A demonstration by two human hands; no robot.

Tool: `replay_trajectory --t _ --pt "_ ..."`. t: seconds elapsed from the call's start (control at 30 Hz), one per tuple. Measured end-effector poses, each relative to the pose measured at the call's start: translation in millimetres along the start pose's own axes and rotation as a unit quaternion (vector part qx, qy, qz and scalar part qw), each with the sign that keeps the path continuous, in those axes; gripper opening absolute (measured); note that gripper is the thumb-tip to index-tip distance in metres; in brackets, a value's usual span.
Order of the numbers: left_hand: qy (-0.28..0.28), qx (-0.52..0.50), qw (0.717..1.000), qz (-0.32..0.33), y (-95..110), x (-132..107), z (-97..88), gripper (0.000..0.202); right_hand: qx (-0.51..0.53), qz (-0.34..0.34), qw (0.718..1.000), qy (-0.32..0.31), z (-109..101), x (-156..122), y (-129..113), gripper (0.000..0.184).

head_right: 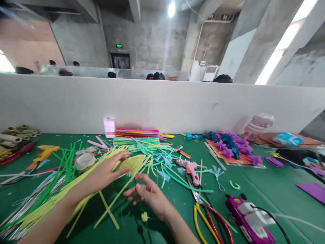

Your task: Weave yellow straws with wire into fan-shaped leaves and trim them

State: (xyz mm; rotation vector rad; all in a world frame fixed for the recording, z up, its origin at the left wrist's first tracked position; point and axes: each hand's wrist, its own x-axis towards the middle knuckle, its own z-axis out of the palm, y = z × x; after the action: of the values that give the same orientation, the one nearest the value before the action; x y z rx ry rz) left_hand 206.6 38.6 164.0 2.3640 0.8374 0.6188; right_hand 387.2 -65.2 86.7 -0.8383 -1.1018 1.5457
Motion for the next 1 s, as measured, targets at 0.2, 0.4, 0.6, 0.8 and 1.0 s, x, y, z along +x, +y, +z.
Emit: replay_trajectory --t 0.2,0.4,0.6,0.8,1.0 --pt "-0.096 -0.063 0.993 -0.014 -6 5 -0.2 0.042 -0.584 0.025 0.787 0.198 -61 -13 -46 0.026" --pt "-0.135 -0.065 0.989 -0.006 -4 4 8.9 0.042 -0.732 0.229 0.495 0.409 -133 -34 -58 0.05" --pt "-0.148 -0.064 0.987 0.006 -8 6 17.5 0.04 -0.715 0.264 0.521 0.383 -146 -43 -49 0.038" --pt "-0.157 -0.062 0.986 0.002 -15 6 21.9 0.044 -0.704 0.288 0.514 0.397 -155 -65 -61 0.04" --pt "-0.201 -0.15 0.965 -0.074 -27 1 33.2 0.043 -0.697 0.321 0.505 0.395 -168 -78 -69 0.033"
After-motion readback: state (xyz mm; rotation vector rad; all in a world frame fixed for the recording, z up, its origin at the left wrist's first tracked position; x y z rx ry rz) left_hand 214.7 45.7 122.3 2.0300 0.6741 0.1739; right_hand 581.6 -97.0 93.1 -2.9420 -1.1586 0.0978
